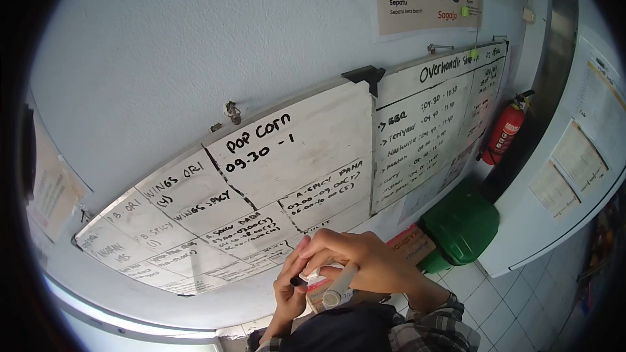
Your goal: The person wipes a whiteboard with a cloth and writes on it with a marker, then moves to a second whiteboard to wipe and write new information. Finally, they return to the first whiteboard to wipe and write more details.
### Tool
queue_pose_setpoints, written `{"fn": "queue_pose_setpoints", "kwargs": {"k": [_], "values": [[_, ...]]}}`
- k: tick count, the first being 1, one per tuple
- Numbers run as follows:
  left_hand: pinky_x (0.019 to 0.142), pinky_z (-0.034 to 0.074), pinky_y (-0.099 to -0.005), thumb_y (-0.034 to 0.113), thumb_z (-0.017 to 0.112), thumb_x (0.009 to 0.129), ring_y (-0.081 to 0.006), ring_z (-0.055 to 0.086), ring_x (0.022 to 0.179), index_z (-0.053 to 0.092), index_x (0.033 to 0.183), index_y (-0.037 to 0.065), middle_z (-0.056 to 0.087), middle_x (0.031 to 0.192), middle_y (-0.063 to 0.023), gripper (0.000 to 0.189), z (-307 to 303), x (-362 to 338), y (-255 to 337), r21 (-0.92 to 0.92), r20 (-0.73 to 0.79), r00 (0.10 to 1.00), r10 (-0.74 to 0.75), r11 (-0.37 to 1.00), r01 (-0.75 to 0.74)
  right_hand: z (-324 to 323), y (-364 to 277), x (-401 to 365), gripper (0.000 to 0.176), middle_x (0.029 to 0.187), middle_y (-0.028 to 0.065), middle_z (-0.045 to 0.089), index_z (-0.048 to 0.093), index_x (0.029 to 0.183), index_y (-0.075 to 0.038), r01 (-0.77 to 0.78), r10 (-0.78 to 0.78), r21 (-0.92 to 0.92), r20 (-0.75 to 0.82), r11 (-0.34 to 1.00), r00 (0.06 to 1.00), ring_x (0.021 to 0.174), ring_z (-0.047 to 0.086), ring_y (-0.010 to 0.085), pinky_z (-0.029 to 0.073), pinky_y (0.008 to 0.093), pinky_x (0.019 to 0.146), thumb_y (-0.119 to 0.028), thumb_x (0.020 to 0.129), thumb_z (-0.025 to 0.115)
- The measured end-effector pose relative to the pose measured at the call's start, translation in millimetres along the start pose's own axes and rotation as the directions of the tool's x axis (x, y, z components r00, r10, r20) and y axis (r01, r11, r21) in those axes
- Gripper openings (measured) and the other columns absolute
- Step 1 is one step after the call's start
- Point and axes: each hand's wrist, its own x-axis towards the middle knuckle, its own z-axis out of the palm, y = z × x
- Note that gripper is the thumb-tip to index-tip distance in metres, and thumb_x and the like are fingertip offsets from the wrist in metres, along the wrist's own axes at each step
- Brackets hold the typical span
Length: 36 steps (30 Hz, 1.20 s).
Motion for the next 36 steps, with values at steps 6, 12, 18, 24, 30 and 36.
{"fn": "queue_pose_setpoints", "kwargs": {"k": [6, 12, 18, 24, 30, 36], "values": [[0.079, 0.043, -0.0268, 0.02, 0.055, 0.091, -0.018, 0.057, 0.085, 0.056, 0.105, -0.005, 0.06, 0.098, -0.014, 0.028, 4.4, -17.0, -28.9, 0.458, -0.377, 0.862, 0.339, 0.877, -0.144, 14.3, 2.0, 9.5, 0.029, 0.098, 0.01, 0.066, 0.049, 0.108, -0.005, -0.186, 0.178, 0.072, 0.106, 0.98, 0.978, 0.096, 0.064, 0.0205, 0.051, 0.0297, 0.074, 0.001, 0.082, 0.06], [0.08, 0.046, -0.0259, 0.014, 0.058, 0.09, -0.0112, 0.056, 0.086, 0.059, 0.095, -0.003, 0.061, 0.09, -0.0066, 0.018, -38.4, -42.6, -45.1, 0.01, -0.495, 0.868, 0.034, 0.999, -0.034, -17.4, 5.0, 18.5, 0.037, 0.094, 0.0111, 0.058, 0.047, 0.102, -0.001, 0.436, -0.264, 0.43, -0.403, 0.791, 0.876, 0.067, 0.057, 0.0173, 0.046, 0.0278, 0.061, -0.036, 0.092, 0.051], [0.084, 0.048, -0.0297, 0.008, 0.061, 0.087, -0.017, 0.059, 0.098, 0.06, 0.105, -0.005, 0.059, 0.11, -0.0128, 0.022, -55.3, -77.5, -75.1, 0.27, -0.553, 0.801, -0.23, 0.86, 0.433, -36.1, 4.8, 73.3, 0.039, 0.087, 0.0078, 0.05, 0.045, 0.103, -0.001, 0.835, -0.416, 0.168, -0.805, 0.525, 0.423, 0.054, 0.044, 0.0089, 0.042, 0.0218, 0.049, -0.039, 0.093, 0.049], [0.089, 0.047, -0.0376, 0.003, 0.068, 0.076, -0.0324, 0.055, 0.11, 0.067, 0.092, 0.002, 0.052, 0.123, -0.019, 0.016, -56.1, -76.3, -75.3, 0.774, -0.426, 0.899, 0.104, 0.557, 0.302, -24.0, -1.1, 102.9, 0.025, 0.082, 0.0061, 0.049, 0.044, 0.1, -0.002, 0.658, -0.386, 0.004, -0.807, 0.753, 0.447, 0.055, 0.045, 0.0043, 0.043, 0.0187, 0.042, 0.007, 0.081, 0.058], [0.094, 0.043, -0.0383, 0.004, 0.07, 0.075, -0.0377, 0.036, 0.127, 0.068, 0.089, 0.003, 0.042, 0.132, -0.0239, 0.014, -52.1, -72.4, -78.5, 0.771, -0.41, 0.908, 0.089, 0.566, 0.293, -26.1, 13.5, 117.2, 0.031, 0.076, 0.0041, 0.049, 0.045, 0.1, -0.001, 0.677, -0.546, -0.215, -0.773, 0.704, 0.323, 0.053, 0.049, 0.0046, 0.046, 0.0164, 0.049, 0.015, 0.076, 0.058], [0.091, 0.045, -0.0381, 0.003, 0.069, 0.074, -0.0386, 0.038, 0.126, 0.067, 0.089, 0.004, 0.043, 0.131, -0.0253, 0.015, -52.7, -71.7, -81.3, 0.8, -0.371, 0.924, 0.09, 0.536, 0.269, -24.2, 11.1, 121.0, 0.031, 0.075, 0.0037, 0.049, 0.048, 0.098, -0.001, 0.7, -0.56, -0.209, -0.765, 0.683, 0.317, 0.059, 0.053, 0.0047, 0.045, 0.0161, 0.049, 0.014, 0.075, 0.061]]}}
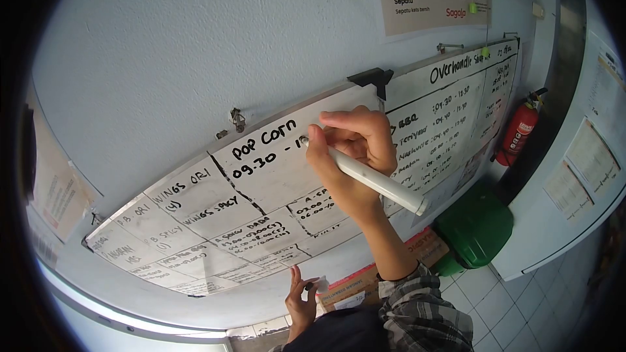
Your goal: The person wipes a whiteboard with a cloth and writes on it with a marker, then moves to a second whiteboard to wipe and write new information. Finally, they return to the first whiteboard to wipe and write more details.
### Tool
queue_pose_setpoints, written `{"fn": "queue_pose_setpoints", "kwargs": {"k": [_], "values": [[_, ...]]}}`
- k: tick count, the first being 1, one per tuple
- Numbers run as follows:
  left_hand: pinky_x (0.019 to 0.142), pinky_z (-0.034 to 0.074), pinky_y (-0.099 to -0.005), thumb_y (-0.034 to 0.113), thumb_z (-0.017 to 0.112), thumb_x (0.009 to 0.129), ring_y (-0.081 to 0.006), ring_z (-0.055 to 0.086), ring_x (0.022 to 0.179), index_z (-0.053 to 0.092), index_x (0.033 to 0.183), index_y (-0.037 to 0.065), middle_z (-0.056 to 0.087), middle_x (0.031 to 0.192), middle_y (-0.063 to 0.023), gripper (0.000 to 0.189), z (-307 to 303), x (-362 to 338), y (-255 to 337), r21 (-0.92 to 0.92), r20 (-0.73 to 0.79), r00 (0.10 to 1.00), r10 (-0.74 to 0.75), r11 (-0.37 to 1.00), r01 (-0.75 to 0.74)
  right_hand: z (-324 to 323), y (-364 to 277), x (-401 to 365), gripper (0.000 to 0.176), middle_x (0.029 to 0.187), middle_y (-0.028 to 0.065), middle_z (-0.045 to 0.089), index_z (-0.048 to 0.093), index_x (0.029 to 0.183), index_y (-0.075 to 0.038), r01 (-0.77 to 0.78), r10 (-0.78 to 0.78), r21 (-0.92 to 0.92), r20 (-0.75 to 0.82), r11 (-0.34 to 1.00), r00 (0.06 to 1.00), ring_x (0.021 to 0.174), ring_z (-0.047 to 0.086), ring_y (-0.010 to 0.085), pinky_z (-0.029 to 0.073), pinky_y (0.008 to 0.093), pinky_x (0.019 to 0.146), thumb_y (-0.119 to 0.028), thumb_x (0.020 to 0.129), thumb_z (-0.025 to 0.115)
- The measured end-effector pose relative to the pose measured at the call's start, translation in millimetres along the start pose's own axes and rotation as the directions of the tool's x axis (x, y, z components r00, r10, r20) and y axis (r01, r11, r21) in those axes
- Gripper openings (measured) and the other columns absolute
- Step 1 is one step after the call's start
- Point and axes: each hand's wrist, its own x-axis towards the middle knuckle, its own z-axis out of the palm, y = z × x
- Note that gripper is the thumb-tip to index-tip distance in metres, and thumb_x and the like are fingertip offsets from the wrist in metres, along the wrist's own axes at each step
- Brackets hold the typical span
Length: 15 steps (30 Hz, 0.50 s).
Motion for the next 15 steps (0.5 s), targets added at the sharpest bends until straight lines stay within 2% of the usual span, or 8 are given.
{"fn": "queue_pose_setpoints", "kwargs": {"k": [4, 6, 10, 12, 15], "values": [[0.088, 0.047, -0.0367, 0.001, 0.069, 0.073, -0.0389, 0.038, 0.125, 0.067, 0.089, 0.004, 0.044, 0.129, -0.026, 0.016, 0.3, 0.3, -2.6, 0.006, 0.001, 1.0, 0.014, 1.0, -0.014, -1.5, 1.4, -0.9, 0.03, 0.075, 0.0037, 0.05, 0.05, 0.095, 0.0, 0.009, -0.01, -0.049, -0.036, 0.999, 0.999, 0.059, 0.052, 0.004, 0.043, 0.0154, 0.049, 0.016, 0.072, 0.061], [0.087, 0.048, -0.0361, 0.001, 0.069, 0.073, -0.0389, 0.038, 0.125, 0.067, 0.09, 0.005, 0.044, 0.129, -0.0262, 0.017, 0.6, -0.3, -5.6, 0.001, -0.001, 1.0, 0.017, 1.0, -0.017, -5.2, 4.1, 0.2, 0.03, 0.074, 0.0028, 0.051, 0.052, 0.092, -0.001, 0.17, -0.169, -0.203, 0.024, 0.964, 0.985, 0.058, 0.049, 0.0029, 0.04, 0.0146, 0.05, 0.019, 0.07, 0.06], [0.084, 0.049, -0.0347, 0.0, 0.068, 0.073, -0.0386, 0.038, 0.125, 0.067, 0.09, 0.005, 0.044, 0.129, -0.0265, 0.017, 1.4, 0.7, -2.2, -0.014, 0.007, 1.0, -0.009, 1.0, 0.01, -5.6, 0.6, 1.1, 0.031, 0.072, 0.0016, 0.051, 0.053, 0.09, -0.002, 0.136, -0.122, -0.198, 0.082, 0.971, 0.989, 0.056, 0.045, 0.002, 0.037, 0.0141, 0.05, 0.02, 0.068, 0.058], [0.084, 0.049, -0.0345, -0.001, 0.068, 0.073, -0.0384, 0.038, 0.125, 0.067, 0.09, 0.005, 0.044, 0.129, -0.0266, 0.018, 0.2, 2.8, -0.4, -0.014, 0.001, 1.0, -0.004, 1.0, 0.004, -12.1, 6.8, -0.1, 0.032, 0.07, 0.0006, 0.05, 0.053, 0.091, -0.003, 0.101, -0.115, -0.194, -0.064, 0.976, 0.991, 0.055, 0.043, 0.0016, 0.036, 0.0137, 0.049, 0.019, 0.069, 0.058], [0.082, 0.05, -0.0345, -0.001, 0.068, 0.073, -0.0384, 0.038, 0.125, 0.067, 0.09, 0.005, 0.044, 0.128, -0.0266, 0.018, -1.9, 4.0, 3.2, -0.005, 0.018, 1.0, -0.003, 1.0, 0.003, -14.2, 7.3, 0.5, 0.032, 0.07, 0.0004, 0.05, 0.053, 0.092, -0.003, 0.08, -0.09, -0.167, -0.055, 0.983, 0.994, 0.055, 0.044, 0.0017, 0.035, 0.0135, 0.048, 0.018, 0.068, 0.058]]}}
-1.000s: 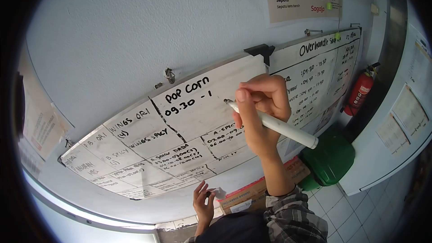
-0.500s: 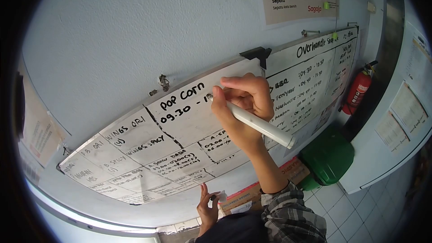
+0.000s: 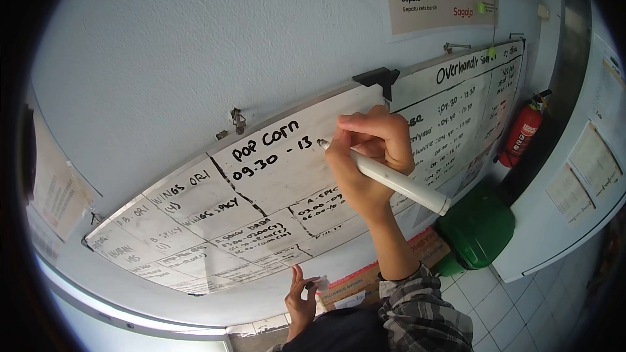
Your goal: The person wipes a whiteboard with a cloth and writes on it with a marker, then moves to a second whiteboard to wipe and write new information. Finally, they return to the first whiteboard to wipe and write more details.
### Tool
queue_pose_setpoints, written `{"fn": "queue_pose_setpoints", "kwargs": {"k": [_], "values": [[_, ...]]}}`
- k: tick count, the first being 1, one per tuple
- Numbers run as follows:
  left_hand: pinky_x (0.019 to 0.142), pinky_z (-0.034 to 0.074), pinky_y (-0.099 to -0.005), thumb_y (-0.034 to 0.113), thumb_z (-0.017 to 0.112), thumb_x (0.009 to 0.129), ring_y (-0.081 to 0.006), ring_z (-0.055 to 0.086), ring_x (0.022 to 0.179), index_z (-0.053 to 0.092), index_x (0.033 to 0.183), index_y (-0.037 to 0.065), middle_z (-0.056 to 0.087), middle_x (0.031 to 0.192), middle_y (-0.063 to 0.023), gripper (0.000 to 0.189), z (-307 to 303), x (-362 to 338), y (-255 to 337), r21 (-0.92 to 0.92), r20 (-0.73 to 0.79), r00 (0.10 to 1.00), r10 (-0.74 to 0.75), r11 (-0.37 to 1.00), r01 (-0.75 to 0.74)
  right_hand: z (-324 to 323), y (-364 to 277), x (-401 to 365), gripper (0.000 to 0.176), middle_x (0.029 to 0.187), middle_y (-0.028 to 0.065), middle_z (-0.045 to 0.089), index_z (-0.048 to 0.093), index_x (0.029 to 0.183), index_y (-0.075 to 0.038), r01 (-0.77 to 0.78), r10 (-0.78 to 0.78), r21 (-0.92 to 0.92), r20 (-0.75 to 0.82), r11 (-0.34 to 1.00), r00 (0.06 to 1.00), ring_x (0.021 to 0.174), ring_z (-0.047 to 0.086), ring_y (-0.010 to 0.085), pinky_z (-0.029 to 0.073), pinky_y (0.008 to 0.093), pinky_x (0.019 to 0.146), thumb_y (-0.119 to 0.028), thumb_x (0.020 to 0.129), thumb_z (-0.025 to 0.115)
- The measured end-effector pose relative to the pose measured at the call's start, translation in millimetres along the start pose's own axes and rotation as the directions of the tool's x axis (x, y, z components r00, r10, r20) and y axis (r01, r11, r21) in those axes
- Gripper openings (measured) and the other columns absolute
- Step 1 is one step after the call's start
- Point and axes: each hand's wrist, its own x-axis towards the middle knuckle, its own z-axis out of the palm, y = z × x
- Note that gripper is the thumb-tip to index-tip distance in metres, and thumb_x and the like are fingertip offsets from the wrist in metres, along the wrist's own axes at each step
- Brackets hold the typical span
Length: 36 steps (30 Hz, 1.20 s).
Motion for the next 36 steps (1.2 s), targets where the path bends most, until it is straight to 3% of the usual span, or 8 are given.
{"fn": "queue_pose_setpoints", "kwargs": {"k": [7, 13, 20, 22, 26, 28, 31, 36], "values": [[0.079, 0.051, -0.0347, -0.001, 0.068, 0.073, -0.0379, 0.039, 0.124, 0.067, 0.09, 0.004, 0.045, 0.127, -0.0284, 0.017, 5.0, -1.8, -5.0, -0.01, -0.01, 1.0, -0.013, 1.0, 0.013, 0.8, 0.5, 4.0, 0.032, 0.071, 0.0018, 0.051, 0.052, 0.093, -0.003, 0.138, -0.134, -0.042, 0.086, 0.99, 0.987, 0.057, 0.048, 0.003, 0.039, 0.0143, 0.049, 0.018, 0.07, 0.059], [0.077, 0.052, -0.0324, -0.001, 0.069, 0.073, -0.0365, 0.041, 0.124, 0.068, 0.088, 0.004, 0.045, 0.126, -0.0282, 0.016, 4.6, -1.5, -4.9, -0.019, -0.016, 1.0, -0.023, 1.0, 0.022, -0.2, 2.9, 2.3, 0.035, 0.076, 0.0049, 0.052, 0.05, 0.1, -0.001, 0.011, -0.015, 0.119, 0.032, 0.993, 0.999, 0.058, 0.051, 0.0045, 0.042, 0.0164, 0.049, 0.018, 0.072, 0.059], [0.076, 0.052, -0.0316, -0.002, 0.069, 0.073, -0.0355, 0.041, 0.124, 0.068, 0.088, 0.004, 0.045, 0.126, -0.0277, 0.016, 3.5, -1.7, -2.7, -0.01, -0.014, 0.999, -0.038, 0.999, 0.038, -1.0, 3.3, 2.5, 0.031, 0.077, 0.0038, 0.051, 0.051, 0.096, 0.0, 0.038, -0.039, 0.013, 0.025, 0.999, 0.999, 0.058, 0.049, 0.0043, 0.043, 0.0163, 0.051, 0.019, 0.072, 0.059], [0.076, 0.052, -0.0315, -0.002, 0.069, 0.073, -0.0358, 0.041, 0.124, 0.068, 0.088, 0.004, 0.045, 0.126, -0.0277, 0.016, 3.3, -1.7, -3.2, -0.005, -0.015, 0.999, -0.035, 0.999, 0.035, -3.6, 6.4, 2.9, 0.03, 0.076, 0.0025, 0.05, 0.053, 0.093, 0.0, 0.153, -0.151, -0.046, 0.043, 0.987, 0.988, 0.058, 0.047, 0.0035, 0.04, 0.0155, 0.05, 0.019, 0.071, 0.058], [0.076, 0.052, -0.0321, -0.002, 0.069, 0.073, -0.0366, 0.041, 0.124, 0.068, 0.088, 0.005, 0.045, 0.126, -0.0279, 0.017, 4.7, -2.1, -6.3, -0.008, -0.018, 1.0, -0.023, 1.0, 0.023, -2.5, 4.9, 4.0, 0.031, 0.074, 0.0017, 0.049, 0.054, 0.092, -0.001, 0.114, -0.114, 0.001, 0.054, 0.993, 0.992, 0.056, 0.043, 0.0026, 0.035, 0.015, 0.048, 0.02, 0.069, 0.056], [0.077, 0.052, -0.0327, -0.002, 0.069, 0.073, -0.0368, 0.041, 0.124, 0.068, 0.088, 0.005, 0.045, 0.126, -0.0278, 0.017, 3.0, -1.4, -1.2, -0.025, -0.013, 0.999, -0.044, 0.999, 0.044, 1.8, 3.1, 3.6, 0.031, 0.072, 0.0012, 0.049, 0.056, 0.091, -0.002, 0.008, -0.001, 0.054, -0.123, 0.998, 0.992, 0.056, 0.042, 0.002, 0.03, 0.0148, 0.047, 0.02, 0.069, 0.056], [0.079, 0.051, -0.0339, -0.002, 0.068, 0.073, -0.0371, 0.041, 0.124, 0.068, 0.088, 0.005, 0.046, 0.126, -0.0277, 0.018, 2.7, 0.9, 2.6, -0.038, -0.007, 0.998, -0.063, 0.997, 0.063, -11.3, 6.6, 8.4, 0.029, 0.072, 0.0019, 0.05, 0.055, 0.091, -0.002, 0.152, -0.142, -0.116, 0.093, 0.981, 0.986, 0.056, 0.044, 0.0021, 0.034, 0.0148, 0.048, 0.019, 0.071, 0.057], [0.075, 0.051, -0.0299, -0.005, 0.065, 0.075, -0.034, 0.041, 0.124, 0.066, 0.09, 0.004, 0.046, 0.126, -0.0274, 0.017, 4.7, -2.6, -9.0, -0.009, -0.006, 1.0, -0.009, 1.0, 0.009, -5.6, 5.1, 9.6, 0.027, 0.072, 0.0022, 0.051, 0.054, 0.091, -0.002, 0.08, -0.081, -0.038, -0.006, 0.996, 0.997, 0.056, 0.047, 0.0025, 0.039, 0.0157, 0.047, 0.018, 0.073, 0.058]]}}
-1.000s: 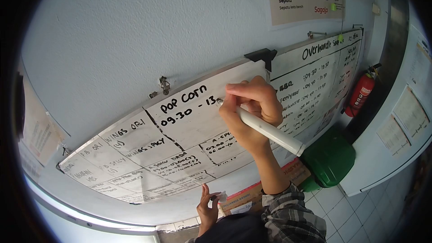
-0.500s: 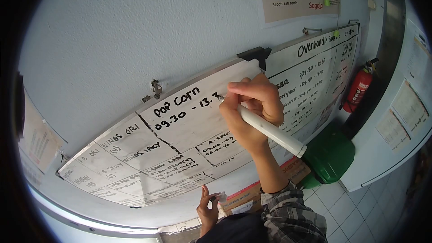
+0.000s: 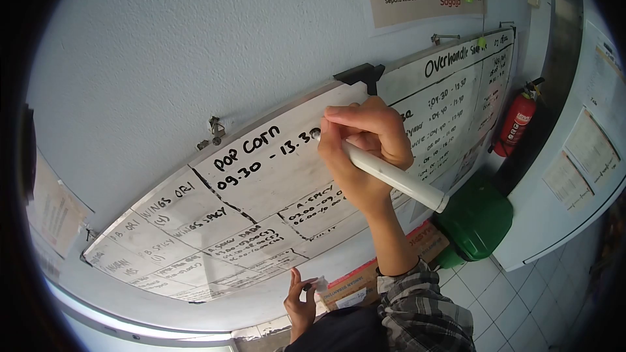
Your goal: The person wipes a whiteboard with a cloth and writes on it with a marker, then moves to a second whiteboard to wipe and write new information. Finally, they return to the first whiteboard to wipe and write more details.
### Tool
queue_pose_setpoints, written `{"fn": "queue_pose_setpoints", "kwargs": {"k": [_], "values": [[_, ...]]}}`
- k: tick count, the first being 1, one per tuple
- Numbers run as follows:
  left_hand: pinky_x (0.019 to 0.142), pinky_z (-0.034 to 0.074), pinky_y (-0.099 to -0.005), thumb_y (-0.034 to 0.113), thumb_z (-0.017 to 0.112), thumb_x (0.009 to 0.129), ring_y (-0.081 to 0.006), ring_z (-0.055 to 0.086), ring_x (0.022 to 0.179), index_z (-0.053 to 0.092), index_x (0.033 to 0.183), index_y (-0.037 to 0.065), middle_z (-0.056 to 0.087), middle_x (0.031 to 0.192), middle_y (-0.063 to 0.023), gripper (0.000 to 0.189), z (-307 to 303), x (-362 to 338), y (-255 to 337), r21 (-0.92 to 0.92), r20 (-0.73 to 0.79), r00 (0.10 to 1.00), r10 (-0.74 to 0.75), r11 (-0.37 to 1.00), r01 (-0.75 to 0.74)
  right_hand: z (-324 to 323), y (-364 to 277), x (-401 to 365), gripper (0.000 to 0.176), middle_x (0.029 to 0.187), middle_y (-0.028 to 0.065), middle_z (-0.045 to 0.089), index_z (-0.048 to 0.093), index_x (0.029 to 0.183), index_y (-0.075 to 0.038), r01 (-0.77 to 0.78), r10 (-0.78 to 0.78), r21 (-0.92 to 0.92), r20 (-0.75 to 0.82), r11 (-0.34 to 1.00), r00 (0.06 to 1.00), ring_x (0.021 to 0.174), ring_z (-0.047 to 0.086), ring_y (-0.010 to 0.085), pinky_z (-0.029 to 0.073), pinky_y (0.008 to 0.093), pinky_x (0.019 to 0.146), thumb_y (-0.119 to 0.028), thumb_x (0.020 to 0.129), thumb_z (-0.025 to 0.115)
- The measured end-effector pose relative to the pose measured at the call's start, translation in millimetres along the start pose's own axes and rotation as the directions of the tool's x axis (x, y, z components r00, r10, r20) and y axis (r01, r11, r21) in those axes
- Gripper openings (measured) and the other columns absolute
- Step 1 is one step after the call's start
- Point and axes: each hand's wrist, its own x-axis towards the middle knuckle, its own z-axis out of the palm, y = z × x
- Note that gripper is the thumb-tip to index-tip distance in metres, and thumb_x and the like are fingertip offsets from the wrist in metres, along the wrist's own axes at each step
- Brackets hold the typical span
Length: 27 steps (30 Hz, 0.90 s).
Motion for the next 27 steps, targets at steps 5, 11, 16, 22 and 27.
{"fn": "queue_pose_setpoints", "kwargs": {"k": [5, 11, 16, 22, 27], "values": [[0.075, 0.051, -0.0298, -0.004, 0.066, 0.074, -0.034, 0.041, 0.124, 0.067, 0.088, 0.004, 0.046, 0.126, -0.0275, 0.016, -1.9, 2.2, 7.1, -0.003, -0.003, 1.0, -0.007, 1.0, 0.007, -3.9, -0.1, 4.6, 0.028, 0.071, 0.0022, 0.052, 0.054, 0.092, -0.003, -0.046, 0.056, 0.08, -0.122, 0.996, 0.991, 0.055, 0.047, 0.0031, 0.04, 0.0158, 0.048, 0.018, 0.073, 0.058], [0.092, 0.045, -0.0365, -0.002, 0.068, 0.073, -0.0379, 0.041, 0.123, 0.068, 0.089, 0.005, 0.047, 0.126, -0.0269, 0.018, 0.0, -0.4, 2.6, -0.019, -0.009, 0.999, -0.049, 0.999, 0.049, -21.7, 6.9, 4.1, 0.031, 0.066, 0.0018, 0.048, 0.05, 0.097, -0.003, 0.012, 0.01, -0.163, 0.134, 0.987, 0.991, 0.053, 0.044, 0.0027, 0.038, 0.0162, 0.047, 0.017, 0.074, 0.058], [0.093, 0.044, -0.0369, -0.002, 0.067, 0.073, -0.0381, 0.041, 0.123, 0.068, 0.089, 0.005, 0.047, 0.126, -0.0267, 0.018, 0.3, -0.4, 1.8, -0.025, -0.005, 0.998, -0.056, 0.998, 0.056, -18.2, 8.8, 7.2, 0.03, 0.07, 0.0021, 0.048, 0.049, 0.097, -0.002, -0.044, 0.047, 0.046, -0.053, 0.998, 0.998, 0.053, 0.044, 0.0029, 0.039, 0.016, 0.047, 0.016, 0.075, 0.058], [0.09, 0.046, -0.0366, -0.002, 0.067, 0.074, -0.0381, 0.041, 0.123, 0.068, 0.089, 0.005, 0.047, 0.126, -0.027, 0.016, 0.3, -0.6, 2.7, -0.038, -0.01, 0.998, -0.067, 0.997, 0.066, -19.7, 10.9, 7.7, 0.028, 0.072, 0.0033, 0.05, 0.049, 0.096, -0.002, -0.045, 0.046, 0.046, -0.016, 0.998, 0.999, 0.054, 0.046, 0.0037, 0.043, 0.0162, 0.049, 0.016, 0.076, 0.058], [0.087, 0.047, -0.036, -0.001, 0.067, 0.074, -0.0375, 0.042, 0.123, 0.068, 0.088, 0.004, 0.046, 0.126, -0.0275, 0.015, -0.2, -0.2, 3.3, -0.011, -0.015, 0.999, -0.037, 0.999, 0.036, -16.9, 9.6, 8.1, 0.027, 0.072, 0.0035, 0.05, 0.049, 0.096, -0.001, -0.059, 0.062, 0.084, -0.036, 0.995, 0.997, 0.055, 0.047, 0.004, 0.044, 0.0168, 0.05, 0.016, 0.076, 0.058]]}}
